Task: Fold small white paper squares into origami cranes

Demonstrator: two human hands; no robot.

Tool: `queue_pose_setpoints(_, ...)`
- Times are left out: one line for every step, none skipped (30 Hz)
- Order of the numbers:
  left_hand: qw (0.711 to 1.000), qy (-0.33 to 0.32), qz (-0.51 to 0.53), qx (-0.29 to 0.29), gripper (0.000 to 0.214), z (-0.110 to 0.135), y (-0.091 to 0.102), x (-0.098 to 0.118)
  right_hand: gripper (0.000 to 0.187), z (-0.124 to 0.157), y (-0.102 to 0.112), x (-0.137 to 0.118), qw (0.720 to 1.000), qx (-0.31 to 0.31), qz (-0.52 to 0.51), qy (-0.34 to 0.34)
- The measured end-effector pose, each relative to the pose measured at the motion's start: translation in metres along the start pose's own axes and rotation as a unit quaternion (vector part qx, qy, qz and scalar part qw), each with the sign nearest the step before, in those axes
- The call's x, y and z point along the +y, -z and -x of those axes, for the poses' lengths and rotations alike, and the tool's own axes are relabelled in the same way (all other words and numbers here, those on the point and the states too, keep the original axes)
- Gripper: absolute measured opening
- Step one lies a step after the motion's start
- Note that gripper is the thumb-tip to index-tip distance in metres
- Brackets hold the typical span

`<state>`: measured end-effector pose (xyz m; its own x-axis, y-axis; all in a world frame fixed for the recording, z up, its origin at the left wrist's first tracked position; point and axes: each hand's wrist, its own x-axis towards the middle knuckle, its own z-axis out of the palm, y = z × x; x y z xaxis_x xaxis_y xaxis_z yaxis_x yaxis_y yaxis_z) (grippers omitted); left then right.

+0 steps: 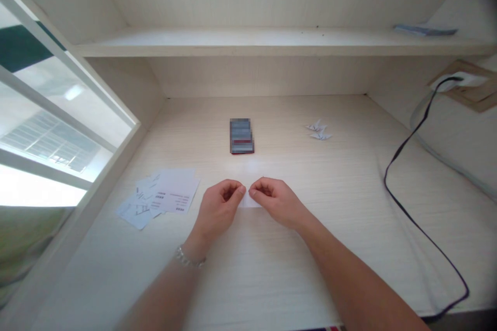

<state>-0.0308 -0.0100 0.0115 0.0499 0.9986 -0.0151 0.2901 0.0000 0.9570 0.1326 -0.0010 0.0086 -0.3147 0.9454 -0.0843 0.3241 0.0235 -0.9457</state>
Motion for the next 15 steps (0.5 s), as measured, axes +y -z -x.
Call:
queue_pose_setpoints(1.000,-0.001,-0.006,-0.011,0.020,0.0008,-0.0019,0.0002,0.015,-0.0001,-0.0004,-0.0010,1.000,0.002,0.011,0.000)
queue_pose_setpoints(1.000,-0.001,-0.011,-0.021,0.020,0.0015,-0.0035,0.0003,0.015,-0.0002,-0.0008,-0.0019,1.000,0.003,0.020,-0.001)
queue_pose_setpoints(1.000,0.000,-0.012,-0.028,0.020,0.0019,-0.0047,0.0003,0.015,-0.0003,-0.0010,-0.0025,1.000,0.002,0.027,-0.003)
queue_pose_setpoints(0.999,0.003,-0.011,-0.032,0.020,0.0021,-0.0057,0.0002,0.014,-0.0005,-0.0011,-0.0029,1.000,0.002,0.031,-0.005)
queue_pose_setpoints(0.999,0.009,-0.007,-0.035,0.020,0.0022,-0.0064,0.0002,0.014,-0.0007,-0.0011,-0.0031,0.999,0.002,0.034,-0.008)
queue_pose_setpoints(0.999,0.016,-0.001,-0.039,0.020,0.0020,-0.0070,0.0002,0.014,-0.0010,-0.0011,-0.0031,0.999,0.003,0.036,-0.011)
queue_pose_setpoints(0.999,0.023,0.007,-0.043,0.021,0.0018,-0.0075,0.0002,0.013,-0.0014,-0.0010,-0.0029,0.999,0.004,0.037,-0.015)
queue_pose_setpoints(0.998,0.032,0.015,-0.047,0.021,0.0014,-0.0078,0.0004,0.012,-0.0018,-0.0011,-0.0027,0.999,0.006,0.035,-0.018)
queue_pose_setpoints(0.998,0.042,0.024,-0.051,0.021,0.0009,-0.0081,0.0005,0.011,-0.0021,-0.0012,-0.0023,0.999,0.006,0.031,-0.022)
queue_pose_setpoints(0.997,0.053,0.032,-0.052,0.021,0.0003,-0.0081,0.0005,0.010,-0.0023,-0.0014,-0.0019,0.999,0.006,0.025,-0.027)
queue_pose_setpoints(0.996,0.066,0.042,-0.051,0.021,-0.0004,-0.0079,0.0003,0.010,-0.0023,-0.0017,-0.0015,0.999,0.004,0.017,-0.031)
queue_pose_setpoints(0.995,0.079,0.051,-0.047,0.021,-0.0013,-0.0071,-0.0002,0.009,-0.0021,-0.0021,-0.0009,0.999,0.000,0.009,-0.036)
queue_pose_setpoints(0.993,0.090,0.060,-0.041,0.021,-0.0023,-0.0058,-0.0010,0.009,-0.0017,-0.0025,-0.0002,0.999,-0.005,0.001,-0.039)
queue_pose_setpoints(0.992,0.100,0.069,-0.034,0.022,-0.0034,-0.0037,-0.0022,0.008,-0.0013,-0.0028,0.0006,0.999,-0.011,-0.006,-0.042)
queue_pose_setpoints(0.991,0.105,0.076,-0.023,0.023,-0.0045,-0.0010,-0.0036,0.008,-0.0008,-0.0029,0.0015,0.999,-0.016,-0.012,-0.044)
